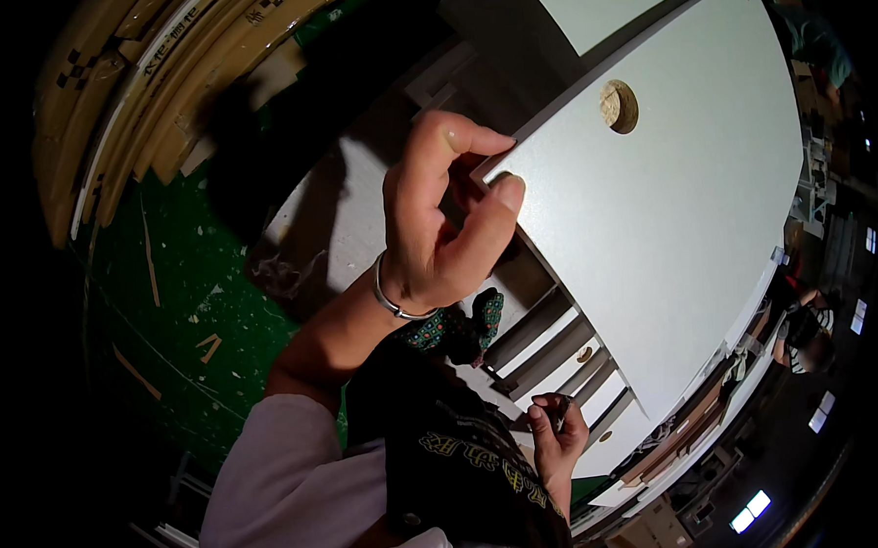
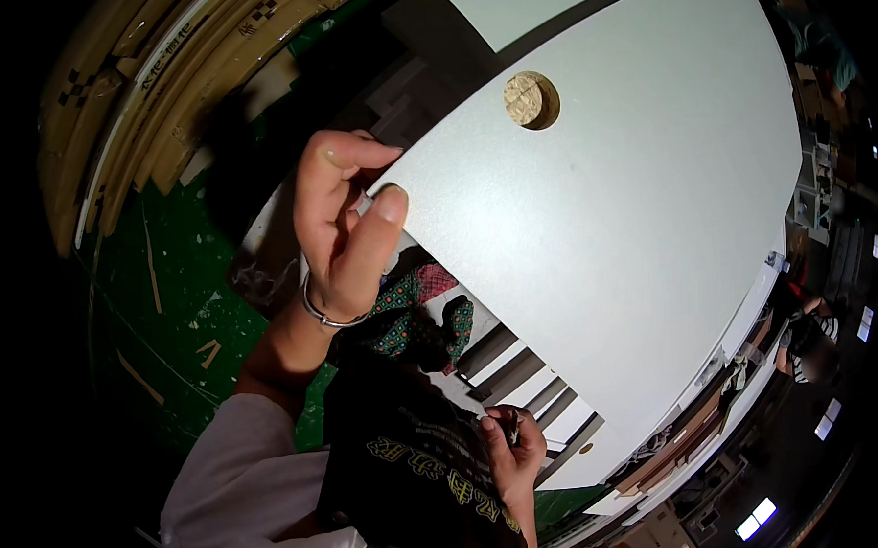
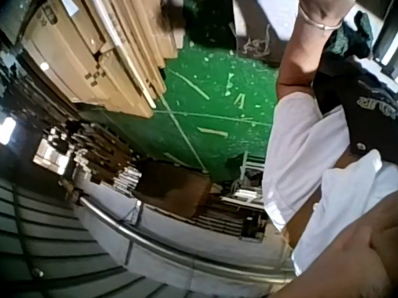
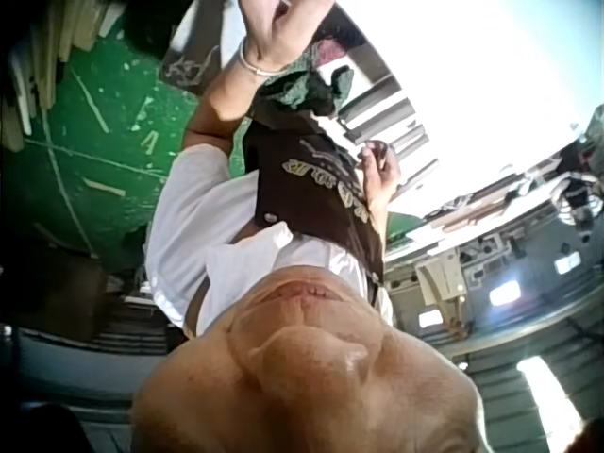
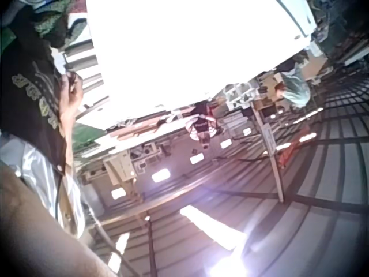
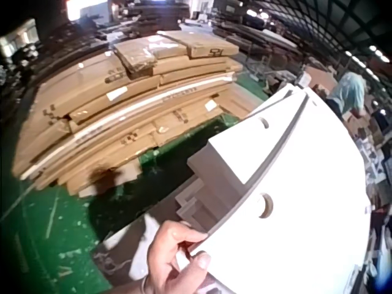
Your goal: The person assembles white furniture panels by hand, using a small metal tool to scrape edges and a cloth to wipe surfaces. They handle multiple panels, flipping them over and moving them around the workspace to perform the assembly.
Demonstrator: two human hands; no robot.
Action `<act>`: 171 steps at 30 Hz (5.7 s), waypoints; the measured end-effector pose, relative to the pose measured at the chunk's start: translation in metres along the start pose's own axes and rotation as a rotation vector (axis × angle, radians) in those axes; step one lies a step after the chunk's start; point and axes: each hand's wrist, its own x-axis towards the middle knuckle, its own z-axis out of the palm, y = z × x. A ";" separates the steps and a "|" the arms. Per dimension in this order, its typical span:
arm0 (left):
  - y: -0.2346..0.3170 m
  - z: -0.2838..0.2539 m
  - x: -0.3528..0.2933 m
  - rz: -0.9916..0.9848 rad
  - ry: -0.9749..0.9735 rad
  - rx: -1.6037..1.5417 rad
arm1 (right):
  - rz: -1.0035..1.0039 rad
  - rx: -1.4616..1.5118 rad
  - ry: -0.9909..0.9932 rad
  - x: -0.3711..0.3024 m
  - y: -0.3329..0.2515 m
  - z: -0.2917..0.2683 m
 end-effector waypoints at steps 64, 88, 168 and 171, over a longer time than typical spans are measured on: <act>-0.100 -0.195 -0.096 0.127 -0.697 1.064 | -0.552 0.314 0.564 -0.102 -0.122 0.268; -0.060 -0.106 0.153 0.257 -1.181 0.089 | -0.239 0.286 1.079 -0.005 -0.198 0.271; -0.045 0.000 0.186 1.105 -1.224 0.238 | -0.211 -0.017 1.138 0.034 -0.219 0.265; -0.048 -0.001 0.185 1.091 -1.204 0.236 | -0.181 -0.046 1.186 0.039 -0.217 0.269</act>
